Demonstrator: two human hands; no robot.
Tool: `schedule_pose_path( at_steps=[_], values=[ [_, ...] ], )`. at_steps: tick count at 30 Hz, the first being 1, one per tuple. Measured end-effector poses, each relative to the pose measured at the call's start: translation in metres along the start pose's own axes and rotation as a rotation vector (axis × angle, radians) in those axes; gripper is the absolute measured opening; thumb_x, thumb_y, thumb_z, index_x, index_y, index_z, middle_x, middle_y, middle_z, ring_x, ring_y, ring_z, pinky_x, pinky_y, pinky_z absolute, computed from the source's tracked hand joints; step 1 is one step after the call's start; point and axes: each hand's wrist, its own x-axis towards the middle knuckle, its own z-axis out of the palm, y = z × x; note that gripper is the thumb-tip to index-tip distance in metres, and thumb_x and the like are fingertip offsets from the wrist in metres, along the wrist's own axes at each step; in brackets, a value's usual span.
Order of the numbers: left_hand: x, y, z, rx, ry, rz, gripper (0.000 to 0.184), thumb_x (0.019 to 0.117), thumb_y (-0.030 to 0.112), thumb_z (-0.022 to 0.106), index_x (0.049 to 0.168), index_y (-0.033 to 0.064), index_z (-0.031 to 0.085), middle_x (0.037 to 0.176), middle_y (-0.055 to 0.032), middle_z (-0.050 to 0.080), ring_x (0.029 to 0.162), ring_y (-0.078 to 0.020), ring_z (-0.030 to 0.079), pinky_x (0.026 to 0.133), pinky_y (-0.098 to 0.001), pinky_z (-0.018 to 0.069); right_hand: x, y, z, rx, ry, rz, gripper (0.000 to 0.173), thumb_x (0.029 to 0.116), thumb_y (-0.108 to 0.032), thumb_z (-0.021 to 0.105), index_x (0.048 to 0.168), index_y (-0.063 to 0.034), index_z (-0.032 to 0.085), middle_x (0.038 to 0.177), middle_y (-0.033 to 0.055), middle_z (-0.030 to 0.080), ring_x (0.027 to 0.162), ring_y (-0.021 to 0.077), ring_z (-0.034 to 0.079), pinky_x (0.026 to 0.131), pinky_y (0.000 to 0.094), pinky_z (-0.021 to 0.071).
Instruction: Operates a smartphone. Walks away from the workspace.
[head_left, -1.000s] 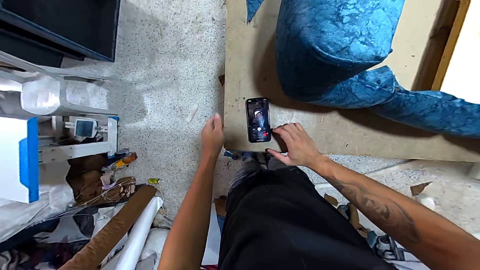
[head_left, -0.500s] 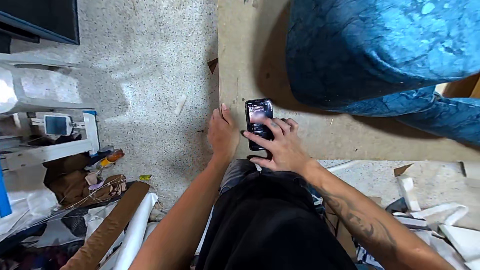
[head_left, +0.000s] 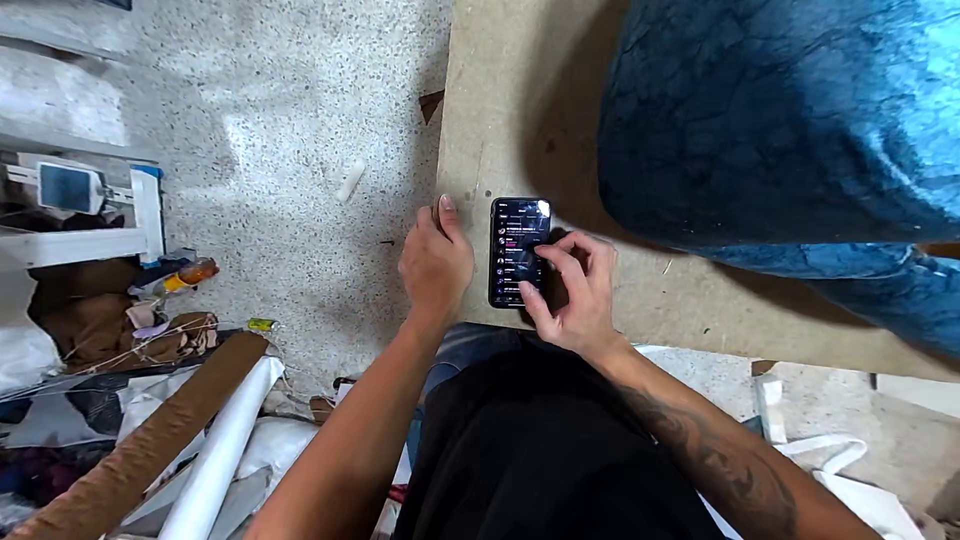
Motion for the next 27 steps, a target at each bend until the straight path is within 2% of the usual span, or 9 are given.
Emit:
schedule_pose_path(
  at_steps=[2, 4, 7, 10, 13, 15, 19, 22, 27],
  values=[
    [0.001, 0.000, 0.002, 0.011, 0.017, 0.000, 0.067, 0.1073, 0.062, 0.019, 0.107, 0.0122, 0.064, 0.085, -0.0119, 0.068, 0.086, -0.0317, 0.070, 0.070, -0.0565, 0.0534, 0.001, 0.002, 0.002, 0.031, 0.022, 0.009, 0.036, 0.1001, -0.037, 0.059, 0.128, -0.0197, 0.073, 0.114, 0.0107, 0.059, 0.109, 0.0260, 0.054, 0.093, 0.0469, 0.0431],
    [0.000, 0.000, 0.003, 0.019, 0.034, 0.001, 0.067, 0.1072, 0.062, 0.020, 0.104, 0.0123, 0.064, 0.082, -0.0111, 0.066, 0.083, -0.0305, 0.069, 0.068, -0.0550, 0.0530, 0.002, 0.005, 0.003, 0.074, 0.066, -0.002, 0.034, 0.1042, -0.030, 0.054, 0.132, -0.0225, 0.072, 0.106, 0.0097, 0.060, 0.101, 0.0233, 0.055, 0.090, 0.0441, 0.0447],
    [-0.001, 0.001, 0.002, 0.036, 0.038, 0.002, 0.067, 0.1070, 0.063, 0.019, 0.103, 0.0122, 0.063, 0.082, -0.0103, 0.066, 0.084, -0.0293, 0.070, 0.069, -0.0539, 0.0533, 0.002, 0.007, 0.000, 0.144, 0.090, 0.009, 0.031, 0.1033, -0.026, 0.057, 0.127, -0.0179, 0.075, 0.098, 0.0086, 0.062, 0.093, 0.0202, 0.057, 0.085, 0.0386, 0.0482],
    [-0.001, 0.002, 0.001, 0.052, 0.031, 0.003, 0.066, 0.1070, 0.063, 0.018, 0.102, 0.0130, 0.062, 0.080, -0.0096, 0.066, 0.083, -0.0298, 0.069, 0.068, -0.0538, 0.0528, 0.001, 0.009, 0.000, 0.193, 0.110, 0.013, 0.027, 0.1007, -0.023, 0.061, 0.119, -0.0137, 0.078, 0.096, 0.0083, 0.064, 0.093, 0.0186, 0.059, 0.083, 0.0358, 0.0503],
    [-0.002, 0.001, 0.002, 0.046, 0.041, 0.010, 0.065, 0.1073, 0.062, 0.018, 0.102, 0.0136, 0.062, 0.078, -0.0086, 0.065, 0.081, -0.0292, 0.069, 0.066, -0.0532, 0.0523, 0.000, 0.009, -0.001, 0.201, 0.108, 0.009, 0.024, 0.0990, -0.022, 0.064, 0.113, -0.0127, 0.080, 0.096, 0.0086, 0.063, 0.090, 0.0171, 0.057, 0.080, 0.0322, 0.0489],
    [-0.003, 0.001, 0.002, 0.044, 0.042, 0.007, 0.066, 0.1072, 0.062, 0.018, 0.103, 0.0140, 0.062, 0.079, -0.0086, 0.066, 0.082, -0.0291, 0.069, 0.066, -0.0539, 0.0521, 0.000, 0.008, -0.001, 0.188, 0.098, 0.012, 0.024, 0.0988, -0.023, 0.064, 0.115, -0.0144, 0.080, 0.099, 0.0092, 0.062, 0.090, 0.0167, 0.056, 0.078, 0.0309, 0.0484],
    [-0.003, 0.001, 0.003, 0.033, 0.045, 0.000, 0.066, 0.1070, 0.063, 0.017, 0.100, 0.0141, 0.061, 0.077, -0.0084, 0.064, 0.080, -0.0281, 0.069, 0.065, -0.0531, 0.0517, 0.006, 0.004, 0.002, 0.069, -0.012, 0.039, 0.037, 0.1036, -0.032, 0.054, 0.136, -0.0265, 0.070, 0.112, 0.0112, 0.057, 0.096, 0.0209, 0.053, 0.081, 0.0379, 0.0460],
    [-0.002, 0.001, 0.002, 0.042, 0.047, -0.005, 0.066, 0.1067, 0.063, 0.018, 0.102, 0.0143, 0.062, 0.079, -0.0088, 0.066, 0.082, -0.0287, 0.070, 0.066, -0.0539, 0.0527, 0.009, 0.002, 0.005, 0.011, -0.036, 0.063, 0.038, 0.1066, -0.034, 0.050, 0.141, -0.0316, 0.066, 0.112, 0.0120, 0.056, 0.094, 0.0219, 0.052, 0.079, 0.0391, 0.0449],
    [-0.001, 0.000, 0.004, 0.036, 0.052, -0.004, 0.067, 0.1063, 0.063, 0.017, 0.101, 0.0146, 0.062, 0.079, -0.0082, 0.066, 0.083, -0.0287, 0.070, 0.066, -0.0540, 0.0527, 0.013, 0.001, 0.007, -0.031, -0.018, 0.103, 0.038, 0.1079, -0.033, 0.048, 0.141, -0.0266, 0.066, 0.113, 0.0130, 0.055, 0.092, 0.0218, 0.053, 0.080, 0.0393, 0.0455]
  ],
)
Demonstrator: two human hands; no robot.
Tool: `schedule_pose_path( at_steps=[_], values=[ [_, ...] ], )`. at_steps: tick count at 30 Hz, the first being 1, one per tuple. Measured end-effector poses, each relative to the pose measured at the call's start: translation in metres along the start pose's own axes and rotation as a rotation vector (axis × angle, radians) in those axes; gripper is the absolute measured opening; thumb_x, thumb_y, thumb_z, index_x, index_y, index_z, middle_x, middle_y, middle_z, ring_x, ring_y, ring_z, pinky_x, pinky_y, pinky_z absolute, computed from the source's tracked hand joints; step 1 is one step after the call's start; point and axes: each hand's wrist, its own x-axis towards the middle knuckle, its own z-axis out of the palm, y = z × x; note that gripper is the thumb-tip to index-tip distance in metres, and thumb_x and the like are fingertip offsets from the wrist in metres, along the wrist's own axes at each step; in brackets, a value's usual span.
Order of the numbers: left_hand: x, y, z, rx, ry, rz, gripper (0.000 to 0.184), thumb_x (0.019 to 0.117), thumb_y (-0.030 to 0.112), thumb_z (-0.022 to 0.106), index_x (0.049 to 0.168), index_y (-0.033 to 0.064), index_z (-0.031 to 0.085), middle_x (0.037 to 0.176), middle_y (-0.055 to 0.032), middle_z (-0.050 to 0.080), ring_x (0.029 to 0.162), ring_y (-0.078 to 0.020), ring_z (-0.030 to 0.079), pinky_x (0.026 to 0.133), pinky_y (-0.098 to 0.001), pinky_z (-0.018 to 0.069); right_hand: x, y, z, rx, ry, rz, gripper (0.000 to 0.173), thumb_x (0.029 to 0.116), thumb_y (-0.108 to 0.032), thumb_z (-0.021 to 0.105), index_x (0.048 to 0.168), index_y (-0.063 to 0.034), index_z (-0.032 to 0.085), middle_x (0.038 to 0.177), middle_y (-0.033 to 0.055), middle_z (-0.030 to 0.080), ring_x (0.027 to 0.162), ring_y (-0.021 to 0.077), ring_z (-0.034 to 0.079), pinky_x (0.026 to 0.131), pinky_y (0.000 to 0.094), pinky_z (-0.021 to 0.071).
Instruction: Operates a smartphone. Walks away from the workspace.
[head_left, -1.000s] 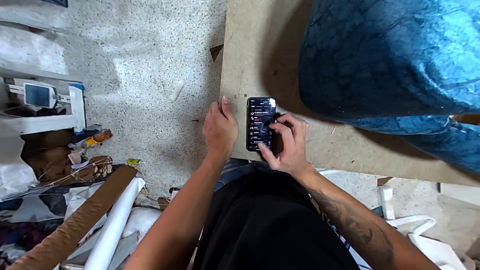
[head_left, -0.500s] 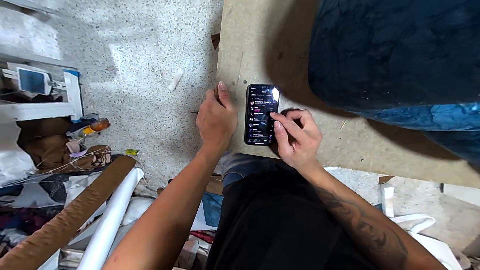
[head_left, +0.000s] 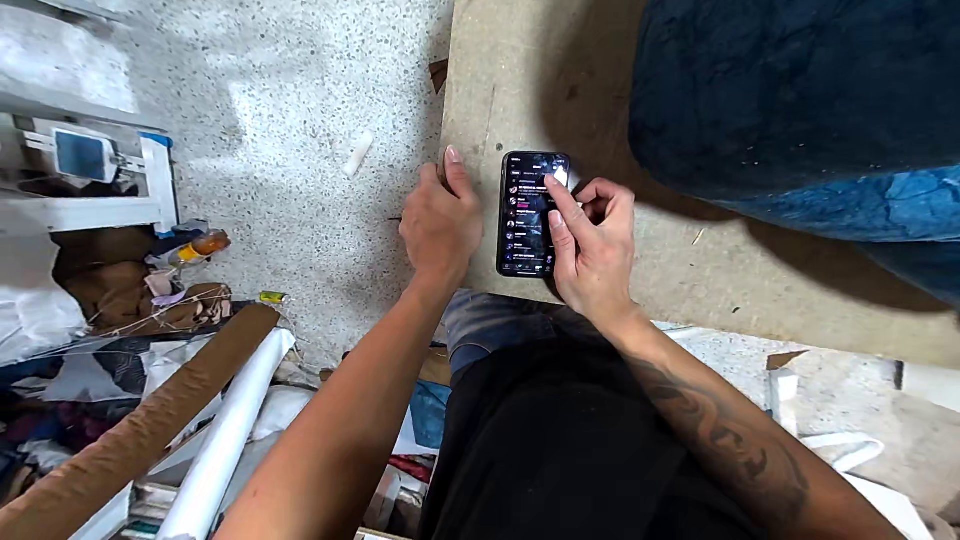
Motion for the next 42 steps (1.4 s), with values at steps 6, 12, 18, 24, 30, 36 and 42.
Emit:
schedule_pose_path(
  at_steps=[6, 12, 18, 24, 30, 36, 42],
  values=[
    [0.000, 0.003, -0.002, 0.023, -0.014, -0.007, 0.067, 0.1064, 0.063, 0.017, 0.100, 0.0143, 0.062, 0.079, -0.0087, 0.066, 0.083, -0.0291, 0.070, 0.067, -0.0536, 0.0535, 0.000, -0.001, -0.003, 0.122, 0.075, 0.029, 0.037, 0.1078, -0.029, 0.049, 0.140, -0.0228, 0.067, 0.116, 0.0130, 0.055, 0.093, 0.0173, 0.054, 0.077, 0.0316, 0.0490],
    [-0.001, 0.003, -0.003, 0.033, -0.020, -0.016, 0.067, 0.1062, 0.063, 0.017, 0.098, 0.0139, 0.061, 0.077, -0.0092, 0.065, 0.081, -0.0300, 0.070, 0.064, -0.0534, 0.0528, -0.005, 0.003, -0.011, 0.247, 0.091, -0.007, 0.041, 0.0997, -0.031, 0.062, 0.133, -0.0080, 0.069, 0.111, 0.0115, 0.058, 0.088, 0.0137, 0.055, 0.072, 0.0264, 0.0493],
    [-0.001, 0.002, -0.003, 0.024, -0.018, -0.013, 0.069, 0.1059, 0.063, 0.015, 0.100, 0.0137, 0.063, 0.080, -0.0102, 0.067, 0.084, -0.0306, 0.071, 0.067, -0.0553, 0.0536, -0.011, 0.002, -0.008, 0.023, -0.092, -0.296, 0.041, 0.0958, -0.053, 0.058, 0.132, -0.0381, 0.070, 0.138, 0.0117, 0.057, 0.121, 0.0307, 0.050, 0.100, 0.0535, 0.0372],
    [-0.002, 0.002, -0.003, 0.023, -0.015, -0.013, 0.068, 0.1062, 0.063, 0.016, 0.100, 0.0136, 0.063, 0.078, -0.0095, 0.066, 0.084, -0.0299, 0.070, 0.067, -0.0537, 0.0539, -0.024, 0.002, -0.005, -0.097, -0.095, -0.477, 0.034, 0.0951, -0.052, 0.062, 0.113, -0.0288, 0.078, 0.142, 0.0067, 0.059, 0.125, 0.0298, 0.052, 0.103, 0.0525, 0.0350],
    [-0.003, 0.003, -0.004, 0.030, -0.013, -0.007, 0.068, 0.1061, 0.062, 0.016, 0.103, 0.0144, 0.064, 0.081, -0.0095, 0.069, 0.086, -0.0296, 0.071, 0.068, -0.0548, 0.0538, -0.026, 0.012, -0.013, 0.142, 0.020, -0.404, 0.021, 0.0910, -0.037, 0.069, 0.099, -0.0215, 0.080, 0.124, 0.0159, 0.064, 0.121, 0.0335, 0.053, 0.102, 0.0519, 0.0399],
    [-0.001, 0.003, -0.002, 0.032, 0.001, -0.007, 0.067, 0.1061, 0.062, 0.016, 0.101, 0.0146, 0.063, 0.079, -0.0084, 0.067, 0.084, -0.0292, 0.071, 0.066, -0.0533, 0.0536, -0.027, 0.009, -0.010, 0.019, -0.109, -0.553, 0.024, 0.0957, -0.038, 0.064, 0.113, -0.0322, 0.079, 0.134, 0.0111, 0.062, 0.121, 0.0316, 0.052, 0.102, 0.0536, 0.0347],
    [-0.001, 0.003, -0.004, 0.034, -0.016, -0.013, 0.066, 0.1062, 0.062, 0.017, 0.100, 0.0148, 0.063, 0.078, -0.0076, 0.067, 0.083, -0.0280, 0.071, 0.066, -0.0526, 0.0536, -0.026, 0.009, -0.008, 0.002, -0.105, -0.530, 0.024, 0.0960, -0.038, 0.063, 0.113, -0.0326, 0.079, 0.134, 0.0108, 0.062, 0.123, 0.0310, 0.051, 0.104, 0.0540, 0.0334]
  ],
)
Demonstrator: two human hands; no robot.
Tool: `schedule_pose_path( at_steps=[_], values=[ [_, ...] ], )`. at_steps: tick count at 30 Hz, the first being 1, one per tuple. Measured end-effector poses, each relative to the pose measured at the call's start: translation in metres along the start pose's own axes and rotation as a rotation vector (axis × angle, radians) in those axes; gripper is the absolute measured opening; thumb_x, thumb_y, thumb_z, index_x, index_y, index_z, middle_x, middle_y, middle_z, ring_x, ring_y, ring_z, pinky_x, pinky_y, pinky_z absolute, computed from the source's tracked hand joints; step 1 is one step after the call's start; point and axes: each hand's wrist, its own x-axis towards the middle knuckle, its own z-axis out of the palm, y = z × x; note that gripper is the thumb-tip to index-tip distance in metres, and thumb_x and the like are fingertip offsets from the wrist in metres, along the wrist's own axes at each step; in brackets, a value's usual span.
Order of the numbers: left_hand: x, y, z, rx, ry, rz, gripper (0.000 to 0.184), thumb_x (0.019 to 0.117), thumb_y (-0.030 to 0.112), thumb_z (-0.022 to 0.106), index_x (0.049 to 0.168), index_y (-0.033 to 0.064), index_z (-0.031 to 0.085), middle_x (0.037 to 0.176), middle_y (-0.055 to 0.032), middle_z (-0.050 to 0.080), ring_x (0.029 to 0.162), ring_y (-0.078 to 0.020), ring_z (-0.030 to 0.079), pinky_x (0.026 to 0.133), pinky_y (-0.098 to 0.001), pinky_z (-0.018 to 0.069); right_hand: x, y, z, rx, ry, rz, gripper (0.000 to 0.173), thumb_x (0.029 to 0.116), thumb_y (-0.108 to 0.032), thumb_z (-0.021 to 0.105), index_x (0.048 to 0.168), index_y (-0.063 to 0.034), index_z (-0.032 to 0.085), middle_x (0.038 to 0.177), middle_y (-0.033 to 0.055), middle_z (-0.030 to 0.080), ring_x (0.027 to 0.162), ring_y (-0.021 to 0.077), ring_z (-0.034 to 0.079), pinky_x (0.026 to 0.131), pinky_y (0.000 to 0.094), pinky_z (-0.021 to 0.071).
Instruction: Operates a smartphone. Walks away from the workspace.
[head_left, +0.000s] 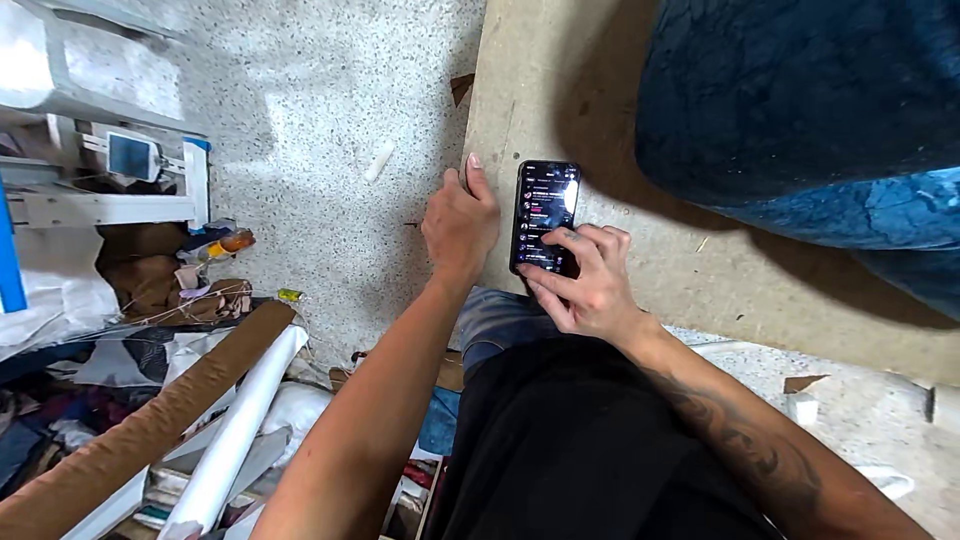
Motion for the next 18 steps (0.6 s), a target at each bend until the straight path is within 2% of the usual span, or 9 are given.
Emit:
schedule_pose_path(
  at_steps=[3, 7, 10, 12, 15, 18],
  values=[
    [0.000, 0.000, 0.000, 0.006, 0.000, 0.000, 0.067, 0.1061, 0.062, 0.016, 0.100, 0.0149, 0.063, 0.078, -0.0077, 0.067, 0.083, -0.0284, 0.071, 0.066, -0.0527, 0.0535, -0.002, 0.002, -0.001, 0.042, 0.097, 0.034, 0.022, 0.0950, -0.037, 0.065, 0.106, -0.0271, 0.081, 0.122, 0.0127, 0.065, 0.119, 0.0314, 0.053, 0.103, 0.0533, 0.0359],
    [-0.001, 0.000, 0.001, -0.002, 0.013, 0.000, 0.067, 0.1061, 0.063, 0.016, 0.098, 0.0151, 0.063, 0.077, -0.0077, 0.066, 0.082, -0.0277, 0.070, 0.065, -0.0520, 0.0527, 0.001, 0.004, -0.003, 0.103, 0.158, 0.160, 0.022, 0.0928, -0.035, 0.065, 0.101, -0.0200, 0.080, 0.108, 0.0105, 0.065, 0.113, 0.0296, 0.054, 0.099, 0.0499, 0.0395],
    [-0.001, 0.000, 0.002, -0.006, 0.014, -0.003, 0.067, 0.1059, 0.063, 0.016, 0.099, 0.0151, 0.063, 0.077, -0.0077, 0.066, 0.082, -0.0283, 0.070, 0.065, -0.0525, 0.0526, 0.007, 0.005, -0.006, 0.157, 0.166, 0.301, 0.031, 0.0885, -0.035, 0.066, 0.107, -0.0126, 0.076, 0.109, 0.0100, 0.061, 0.109, 0.0272, 0.054, 0.096, 0.0468, 0.0431],
    [-0.001, 0.001, 0.001, -0.006, 0.005, -0.003, 0.068, 0.1058, 0.063, 0.015, 0.102, 0.0150, 0.063, 0.079, -0.0083, 0.067, 0.084, -0.0289, 0.070, 0.067, -0.0536, 0.0530, 0.007, 0.005, -0.007, 0.175, 0.158, 0.332, 0.038, 0.0851, -0.036, 0.068, 0.112, -0.0097, 0.072, 0.112, 0.0108, 0.060, 0.110, 0.0270, 0.054, 0.096, 0.0465, 0.0439],
    [-0.001, 0.001, 0.001, -0.012, 0.003, -0.004, 0.069, 0.1058, 0.063, 0.015, 0.104, 0.0147, 0.065, 0.082, -0.0089, 0.068, 0.086, -0.0295, 0.071, 0.068, -0.0545, 0.0540, 0.007, 0.007, -0.006, 0.190, 0.130, 0.324, 0.045, 0.0810, -0.036, 0.069, 0.118, -0.0105, 0.069, 0.117, 0.0115, 0.059, 0.113, 0.0280, 0.053, 0.097, 0.0475, 0.0423],
    [-0.001, 0.000, 0.001, -0.025, 0.009, 0.003, 0.069, 0.1059, 0.063, 0.017, 0.106, 0.0143, 0.066, 0.082, -0.0092, 0.069, 0.086, -0.0298, 0.071, 0.069, -0.0550, 0.0544, 0.008, 0.007, -0.007, 0.197, 0.121, 0.322, 0.049, 0.0808, -0.037, 0.071, 0.122, -0.0099, 0.067, 0.121, 0.0128, 0.059, 0.115, 0.0288, 0.053, 0.098, 0.0482, 0.0430]
  ],
)
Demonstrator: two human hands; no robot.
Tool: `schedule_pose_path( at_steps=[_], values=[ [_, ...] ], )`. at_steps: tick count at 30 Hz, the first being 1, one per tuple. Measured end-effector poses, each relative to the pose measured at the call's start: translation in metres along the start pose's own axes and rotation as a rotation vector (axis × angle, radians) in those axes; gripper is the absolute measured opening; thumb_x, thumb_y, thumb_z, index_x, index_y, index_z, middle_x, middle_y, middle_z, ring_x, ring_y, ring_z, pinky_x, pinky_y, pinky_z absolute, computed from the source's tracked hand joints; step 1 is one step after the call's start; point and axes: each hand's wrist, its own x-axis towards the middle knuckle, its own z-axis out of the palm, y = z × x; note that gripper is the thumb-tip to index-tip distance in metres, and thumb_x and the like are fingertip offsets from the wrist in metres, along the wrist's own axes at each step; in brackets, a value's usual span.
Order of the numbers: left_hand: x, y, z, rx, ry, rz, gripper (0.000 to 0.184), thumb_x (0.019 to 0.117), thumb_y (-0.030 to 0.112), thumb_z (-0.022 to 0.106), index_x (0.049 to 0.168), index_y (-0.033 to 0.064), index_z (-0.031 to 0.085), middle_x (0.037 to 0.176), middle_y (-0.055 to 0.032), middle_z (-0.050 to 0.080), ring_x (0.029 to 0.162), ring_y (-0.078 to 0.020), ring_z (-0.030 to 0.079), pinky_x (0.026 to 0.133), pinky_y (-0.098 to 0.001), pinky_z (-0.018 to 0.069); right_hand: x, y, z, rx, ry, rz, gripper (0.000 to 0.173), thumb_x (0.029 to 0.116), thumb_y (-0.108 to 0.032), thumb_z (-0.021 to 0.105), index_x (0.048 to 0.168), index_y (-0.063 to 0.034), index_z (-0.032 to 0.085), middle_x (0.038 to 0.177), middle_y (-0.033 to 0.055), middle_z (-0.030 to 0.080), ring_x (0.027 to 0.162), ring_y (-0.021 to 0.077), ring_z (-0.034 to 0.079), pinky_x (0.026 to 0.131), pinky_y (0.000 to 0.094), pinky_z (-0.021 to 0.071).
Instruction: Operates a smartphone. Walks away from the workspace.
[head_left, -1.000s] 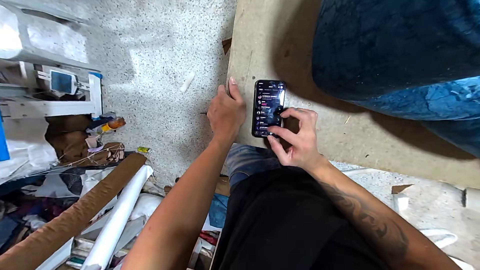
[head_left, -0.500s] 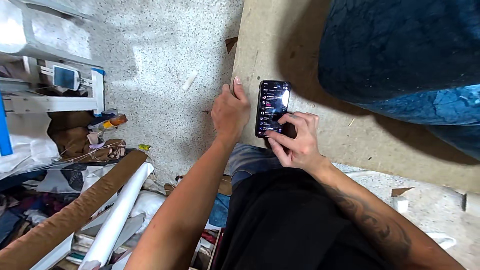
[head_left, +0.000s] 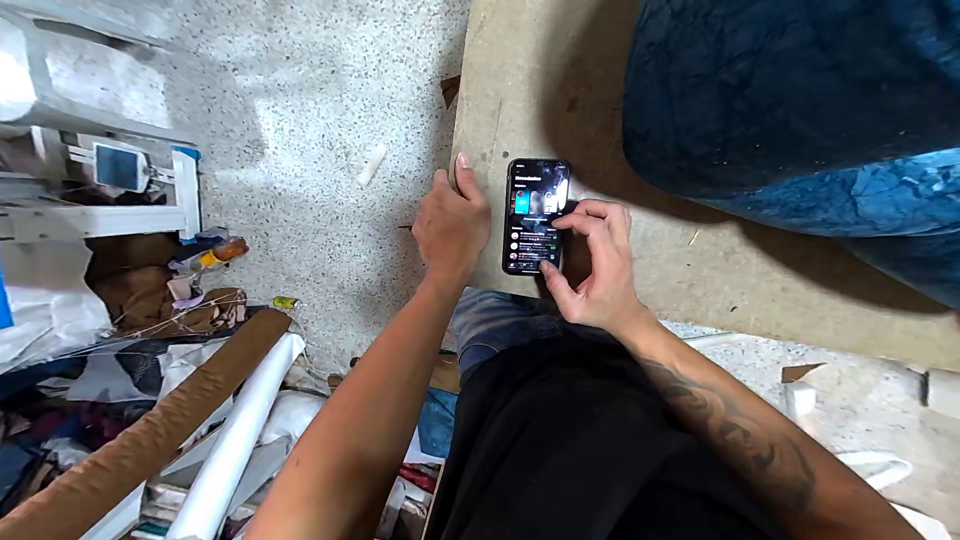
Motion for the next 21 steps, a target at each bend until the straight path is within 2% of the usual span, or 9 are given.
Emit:
schedule_pose_path(
  at_steps=[5, 8, 11, 14, 16, 19, 21],
  values=[
    [0.0003, -0.0004, 0.0005, 0.002, -0.007, 0.004, 0.070, 0.1061, 0.062, 0.016, 0.106, 0.0130, 0.065, 0.083, -0.0103, 0.069, 0.087, -0.0296, 0.071, 0.069, -0.0549, 0.0545, 0.0016, -0.0015, 0.0000, -0.034, -0.026, 0.019, 0.053, 0.0796, -0.039, 0.071, 0.125, -0.0122, 0.067, 0.121, 0.0119, 0.059, 0.113, 0.0280, 0.053, 0.097, 0.0474, 0.0417],
    [0.0002, -0.0002, -0.0001, 0.004, -0.008, 0.005, 0.070, 0.1061, 0.062, 0.015, 0.107, 0.0131, 0.065, 0.083, -0.0106, 0.069, 0.088, -0.0297, 0.071, 0.070, -0.0555, 0.0544, 0.0018, 0.0007, -0.0017, 0.034, -0.009, 0.022, 0.053, 0.0808, -0.040, 0.072, 0.125, -0.0102, 0.067, 0.123, 0.0118, 0.058, 0.116, 0.0269, 0.053, 0.098, 0.0464, 0.0438],
    [0.0002, -0.0004, 0.0005, 0.007, -0.006, 0.004, 0.070, 0.1062, 0.062, 0.015, 0.106, 0.0135, 0.066, 0.084, -0.0104, 0.069, 0.088, -0.0300, 0.071, 0.070, -0.0555, 0.0540, 0.0019, 0.0010, -0.0020, 0.077, 0.044, 0.040, 0.047, 0.0831, -0.034, 0.071, 0.121, -0.0063, 0.068, 0.121, 0.0124, 0.058, 0.117, 0.0255, 0.054, 0.098, 0.0424, 0.0478],
    [-0.0004, -0.0005, 0.0011, 0.005, 0.004, 0.008, 0.067, 0.1065, 0.062, 0.017, 0.101, 0.0137, 0.063, 0.078, -0.0095, 0.066, 0.082, -0.0292, 0.070, 0.066, -0.0539, 0.0530, 0.0015, -0.0008, -0.0001, 0.062, 0.099, 0.066, 0.039, 0.0860, -0.027, 0.070, 0.117, -0.0034, 0.069, 0.117, 0.0135, 0.060, 0.114, 0.0241, 0.057, 0.095, 0.0376, 0.0511],
    [-0.0001, -0.0003, 0.0009, 0.006, 0.002, 0.008, 0.067, 0.1064, 0.062, 0.017, 0.101, 0.0140, 0.064, 0.078, -0.0091, 0.067, 0.082, -0.0292, 0.070, 0.066, -0.0538, 0.0532, 0.0019, -0.0012, 0.0001, 0.060, 0.109, 0.060, 0.037, 0.0864, -0.027, 0.071, 0.115, -0.0032, 0.070, 0.115, 0.0127, 0.060, 0.112, 0.0230, 0.058, 0.093, 0.0359, 0.0523],
    [-0.0004, 0.0003, 0.0005, 0.014, 0.004, 0.007, 0.067, 0.1063, 0.062, 0.017, 0.099, 0.0138, 0.063, 0.077, -0.0094, 0.066, 0.082, -0.0294, 0.070, 0.065, -0.0535, 0.0529, 0.0006, -0.0016, 0.0012, 0.046, 0.070, 0.006, 0.040, 0.0847, -0.035, 0.074, 0.114, -0.0075, 0.072, 0.113, 0.0115, 0.059, 0.109, 0.0245, 0.056, 0.093, 0.0404, 0.0490],
    [-0.0004, 0.0000, 0.0012, 0.023, 0.013, 0.007, 0.067, 0.1060, 0.063, 0.017, 0.097, 0.0142, 0.062, 0.077, -0.0087, 0.066, 0.081, -0.0285, 0.070, 0.065, -0.0534, 0.0526, -0.0001, -0.0029, 0.0025, 0.010, 0.020, -0.036, 0.049, 0.0817, -0.041, 0.076, 0.120, -0.0116, 0.071, 0.115, 0.0113, 0.059, 0.110, 0.0263, 0.054, 0.094, 0.0442, 0.0459]
  ],
)
